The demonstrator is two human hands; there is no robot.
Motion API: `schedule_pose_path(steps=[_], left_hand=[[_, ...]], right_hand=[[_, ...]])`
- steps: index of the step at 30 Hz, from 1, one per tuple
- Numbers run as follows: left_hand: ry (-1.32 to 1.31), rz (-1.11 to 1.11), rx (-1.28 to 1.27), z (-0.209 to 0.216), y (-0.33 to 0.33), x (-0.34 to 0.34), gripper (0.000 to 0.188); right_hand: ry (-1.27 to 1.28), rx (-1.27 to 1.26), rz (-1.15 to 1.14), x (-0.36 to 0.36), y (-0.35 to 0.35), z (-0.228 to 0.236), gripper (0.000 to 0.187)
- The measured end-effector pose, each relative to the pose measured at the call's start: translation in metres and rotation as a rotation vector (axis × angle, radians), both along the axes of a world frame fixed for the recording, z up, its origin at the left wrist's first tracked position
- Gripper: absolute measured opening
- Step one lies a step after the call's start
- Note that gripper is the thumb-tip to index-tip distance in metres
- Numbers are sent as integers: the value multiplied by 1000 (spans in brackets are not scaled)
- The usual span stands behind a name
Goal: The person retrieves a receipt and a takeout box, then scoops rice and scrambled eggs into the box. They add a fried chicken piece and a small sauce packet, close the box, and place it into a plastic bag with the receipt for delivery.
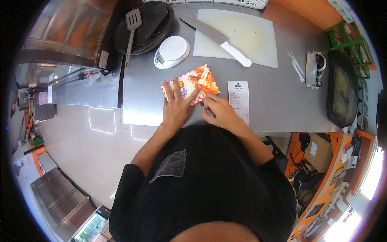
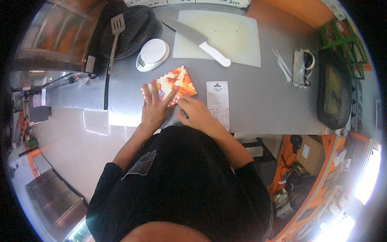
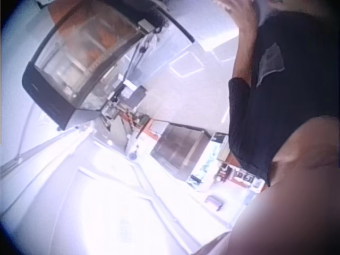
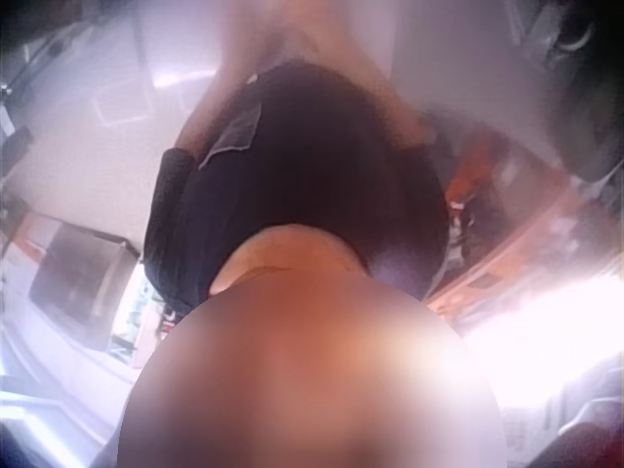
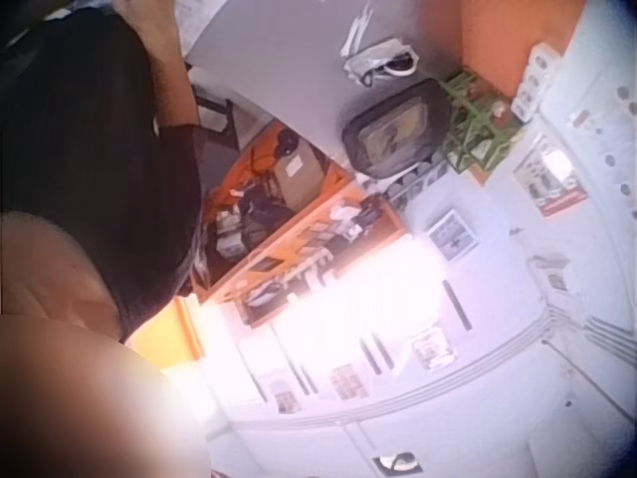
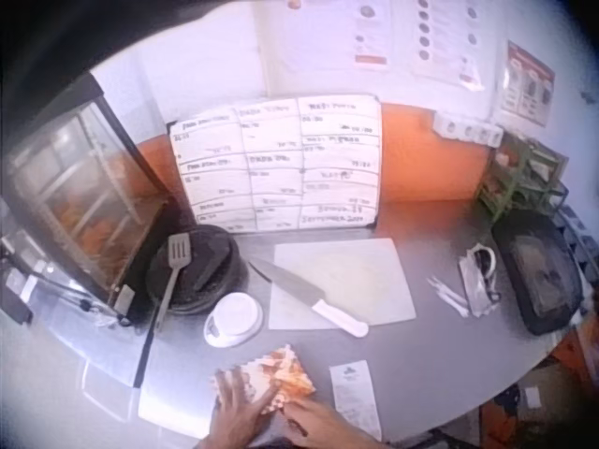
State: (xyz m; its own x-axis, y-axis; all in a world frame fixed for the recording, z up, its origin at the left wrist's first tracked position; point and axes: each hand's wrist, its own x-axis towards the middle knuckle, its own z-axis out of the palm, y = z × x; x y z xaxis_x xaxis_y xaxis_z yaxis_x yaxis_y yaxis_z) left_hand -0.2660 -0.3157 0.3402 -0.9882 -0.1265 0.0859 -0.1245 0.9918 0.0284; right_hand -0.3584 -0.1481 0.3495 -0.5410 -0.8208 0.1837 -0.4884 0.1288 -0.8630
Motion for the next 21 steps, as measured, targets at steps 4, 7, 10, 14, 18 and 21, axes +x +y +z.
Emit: schedule_pose_path(steps=[4, 7, 10, 14, 18, 21], left_hand=[[5, -17, 35, 2, -1, 0, 73], [21, -12, 53, -2, -1, 1, 76], [15, -5, 75, -1, 0, 4, 79], [-74, -25, 188, 13, -1, 14, 87], [-162, -28, 227, 23, -5, 39, 105], [-179, -31, 189, 14, -12, 71, 114]], right_hand=[[-145, -145, -30, -4, 9, 4, 18], [-42, -287, -135, -19, 23, 27, 19], [155, -43, -270, -30, 49, 46, 17], [402, 606, -193, -36, 62, 35, 17], [556, 525, -192, -36, 75, -36, 31], [499, 521, -161, -32, 74, -25, 33]])
